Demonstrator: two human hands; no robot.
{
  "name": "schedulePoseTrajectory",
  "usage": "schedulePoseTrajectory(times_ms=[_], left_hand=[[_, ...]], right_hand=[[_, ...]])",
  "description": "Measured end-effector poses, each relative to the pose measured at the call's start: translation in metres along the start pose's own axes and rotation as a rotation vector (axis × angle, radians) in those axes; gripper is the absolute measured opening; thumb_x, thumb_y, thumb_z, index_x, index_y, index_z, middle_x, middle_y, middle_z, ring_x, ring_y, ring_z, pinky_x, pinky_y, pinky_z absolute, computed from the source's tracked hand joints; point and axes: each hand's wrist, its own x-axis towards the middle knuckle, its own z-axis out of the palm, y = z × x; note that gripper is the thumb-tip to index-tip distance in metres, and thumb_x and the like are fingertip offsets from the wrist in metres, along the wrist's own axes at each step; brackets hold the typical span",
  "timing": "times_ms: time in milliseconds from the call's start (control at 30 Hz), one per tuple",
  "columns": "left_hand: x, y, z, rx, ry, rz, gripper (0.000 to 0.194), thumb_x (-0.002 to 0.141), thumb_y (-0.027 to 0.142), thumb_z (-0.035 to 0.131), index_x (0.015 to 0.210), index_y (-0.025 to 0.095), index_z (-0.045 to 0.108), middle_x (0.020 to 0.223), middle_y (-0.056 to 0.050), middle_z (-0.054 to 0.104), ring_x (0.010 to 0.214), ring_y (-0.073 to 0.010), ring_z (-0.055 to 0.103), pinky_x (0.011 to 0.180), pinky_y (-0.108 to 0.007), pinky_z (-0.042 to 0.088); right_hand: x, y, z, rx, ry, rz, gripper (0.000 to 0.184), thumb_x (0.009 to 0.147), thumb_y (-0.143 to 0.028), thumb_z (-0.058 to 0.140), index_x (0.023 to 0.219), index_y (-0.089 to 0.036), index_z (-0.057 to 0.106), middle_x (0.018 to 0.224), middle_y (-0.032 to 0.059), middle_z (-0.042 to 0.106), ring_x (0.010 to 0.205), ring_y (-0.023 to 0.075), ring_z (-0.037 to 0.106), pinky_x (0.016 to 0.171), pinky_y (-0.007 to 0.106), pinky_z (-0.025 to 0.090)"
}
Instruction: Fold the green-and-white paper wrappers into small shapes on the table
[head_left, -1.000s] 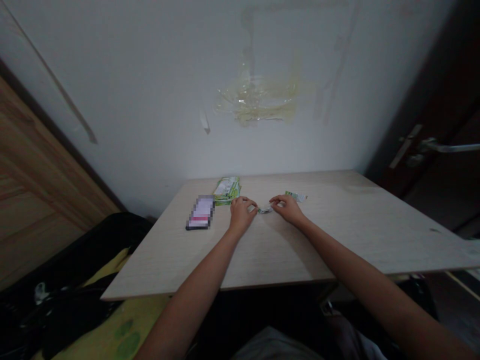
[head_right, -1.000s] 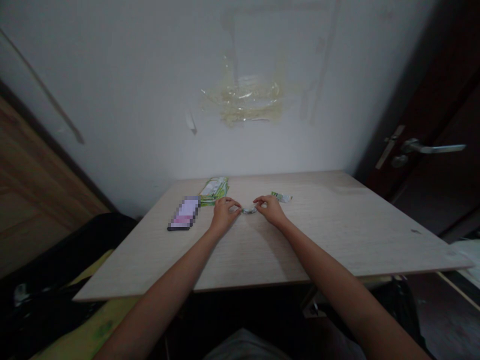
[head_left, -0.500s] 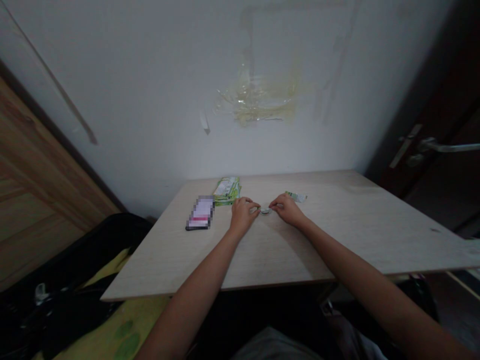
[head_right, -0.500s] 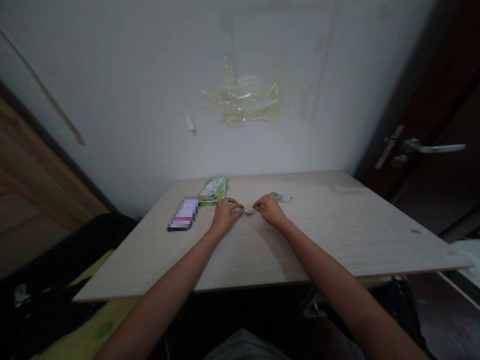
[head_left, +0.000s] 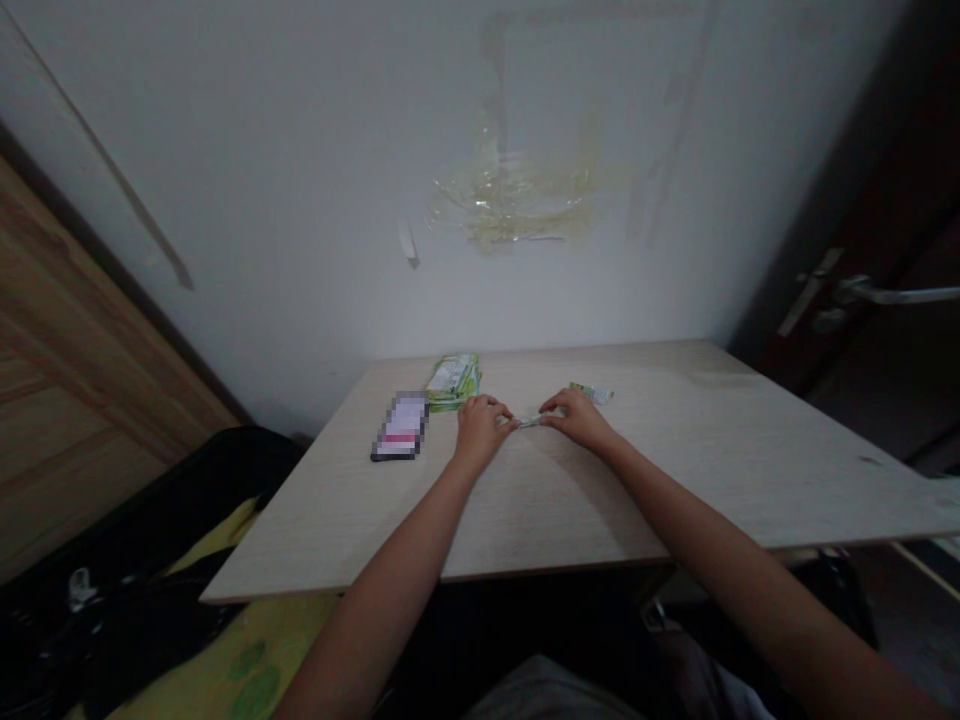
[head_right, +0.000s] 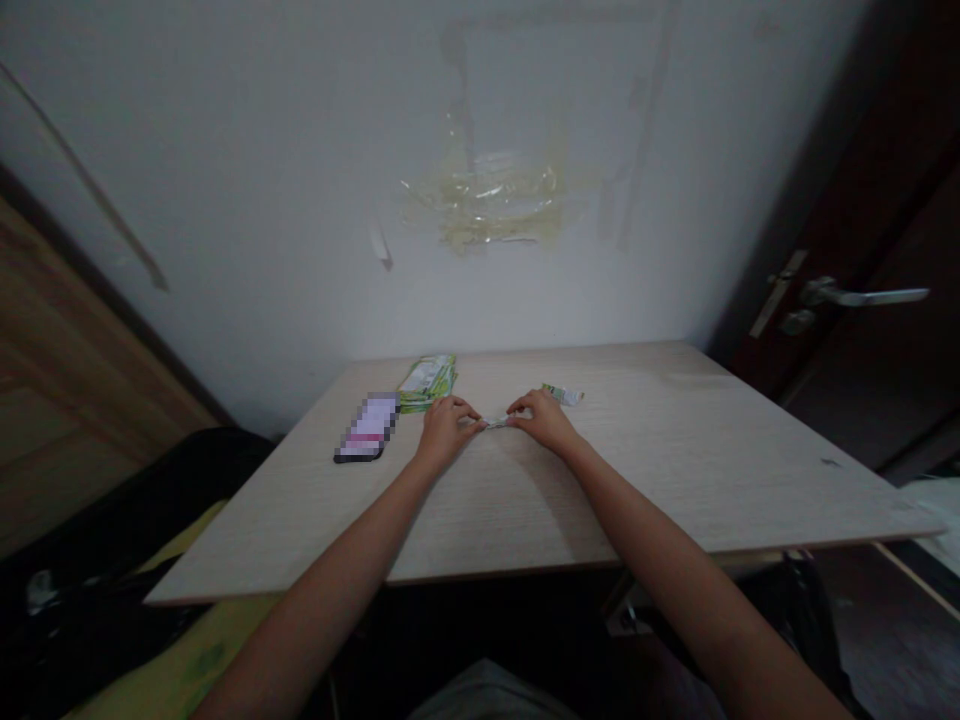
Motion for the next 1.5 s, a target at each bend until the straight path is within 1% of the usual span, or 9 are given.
schedulePoseTrajectory(times_ms=[100, 200, 333, 467, 567, 867, 1100, 1233, 1500], left_hand=[[0.000, 0.000, 0.000, 0.021, 0.002, 0.008, 0.020, 0.081, 0.043, 0.077, 0.090, 0.025, 0.077, 0.106, -0.005, 0.066, 0.108, -0.0230, 0.056, 0.099, -0.038, 0.039], [-0.001, 0.004, -0.001, 0.061, -0.014, -0.004, 0.029, 0.079, 0.050, 0.077, 0.091, 0.024, 0.076, 0.104, -0.005, 0.067, 0.106, -0.0236, 0.056, 0.096, -0.037, 0.040], [-0.002, 0.009, -0.001, 0.103, -0.015, -0.009, 0.034, 0.077, 0.054, 0.077, 0.091, 0.023, 0.074, 0.103, -0.006, 0.067, 0.105, -0.0250, 0.056, 0.094, -0.038, 0.040], [-0.003, 0.009, 0.001, 0.118, 0.008, -0.031, 0.035, 0.082, 0.057, 0.071, 0.089, 0.023, 0.073, 0.101, -0.006, 0.066, 0.104, -0.0249, 0.055, 0.093, -0.038, 0.038], [-0.002, 0.008, 0.002, 0.116, 0.000, -0.060, 0.034, 0.084, 0.057, 0.068, 0.089, 0.024, 0.073, 0.101, -0.006, 0.067, 0.105, -0.0248, 0.055, 0.093, -0.038, 0.039], [-0.001, 0.011, 0.004, 0.119, -0.020, -0.146, 0.031, 0.081, 0.054, 0.073, 0.088, 0.024, 0.073, 0.103, -0.007, 0.066, 0.108, -0.0266, 0.055, 0.095, -0.039, 0.040], [-0.002, 0.015, 0.004, 0.144, -0.016, -0.223, 0.031, 0.080, 0.055, 0.073, 0.087, 0.025, 0.073, 0.108, -0.007, 0.065, 0.113, -0.0272, 0.053, 0.096, -0.040, 0.040], [-0.002, 0.016, 0.005, 0.135, -0.018, -0.252, 0.031, 0.080, 0.055, 0.072, 0.089, 0.025, 0.073, 0.113, -0.008, 0.062, 0.117, -0.0293, 0.050, 0.099, -0.044, 0.039], [-0.002, 0.019, 0.004, 0.128, -0.013, -0.305, 0.032, 0.078, 0.056, 0.073, 0.090, 0.027, 0.073, 0.122, -0.010, 0.059, 0.123, -0.0324, 0.046, 0.103, -0.054, 0.036]], right_hand=[[0.000, -0.001, 0.000, -0.008, -0.006, 0.000, 0.018, 0.080, -0.032, 0.078, 0.094, -0.021, 0.079, 0.092, 0.0081, 0.073, 0.095, 0.0243, 0.062, 0.090, 0.036, 0.043], [0.000, -0.001, 0.001, -0.016, -0.004, 0.014, 0.019, 0.080, -0.035, 0.078, 0.093, -0.021, 0.079, 0.093, 0.0089, 0.073, 0.095, 0.0246, 0.062, 0.090, 0.037, 0.043], [0.000, -0.001, 0.003, -0.020, -0.001, 0.022, 0.020, 0.080, -0.036, 0.078, 0.093, -0.022, 0.079, 0.091, 0.0080, 0.073, 0.094, 0.0241, 0.062, 0.091, 0.037, 0.042], [0.001, -0.001, 0.004, -0.031, -0.010, 0.039, 0.020, 0.081, -0.038, 0.077, 0.093, -0.022, 0.079, 0.092, 0.0080, 0.073, 0.095, 0.0243, 0.062, 0.090, 0.037, 0.043], [0.001, -0.002, 0.003, -0.041, -0.019, 0.050, 0.020, 0.082, -0.039, 0.076, 0.092, -0.021, 0.078, 0.092, 0.0084, 0.073, 0.094, 0.0242, 0.062, 0.089, 0.036, 0.043], [0.002, -0.008, 0.005, -0.059, -0.023, 0.123, 0.025, 0.083, -0.041, 0.073, 0.092, -0.018, 0.078, 0.092, 0.0088, 0.074, 0.095, 0.0235, 0.061, 0.091, 0.035, 0.042], [0.002, -0.011, 0.007, -0.130, -0.024, 0.149, 0.028, 0.085, -0.044, 0.071, 0.091, -0.017, 0.079, 0.095, 0.0114, 0.073, 0.098, 0.0254, 0.060, 0.094, 0.038, 0.041], [0.002, -0.014, 0.008, -0.185, -0.021, 0.181, 0.032, 0.085, -0.046, 0.070, 0.090, -0.016, 0.080, 0.098, 0.0139, 0.071, 0.102, 0.0276, 0.057, 0.096, 0.039, 0.040], [0.004, -0.014, 0.012, -0.209, -0.044, 0.237, 0.034, 0.085, -0.047, 0.070, 0.092, -0.015, 0.080, 0.105, 0.0163, 0.068, 0.107, 0.0292, 0.055, 0.100, 0.040, 0.038]])
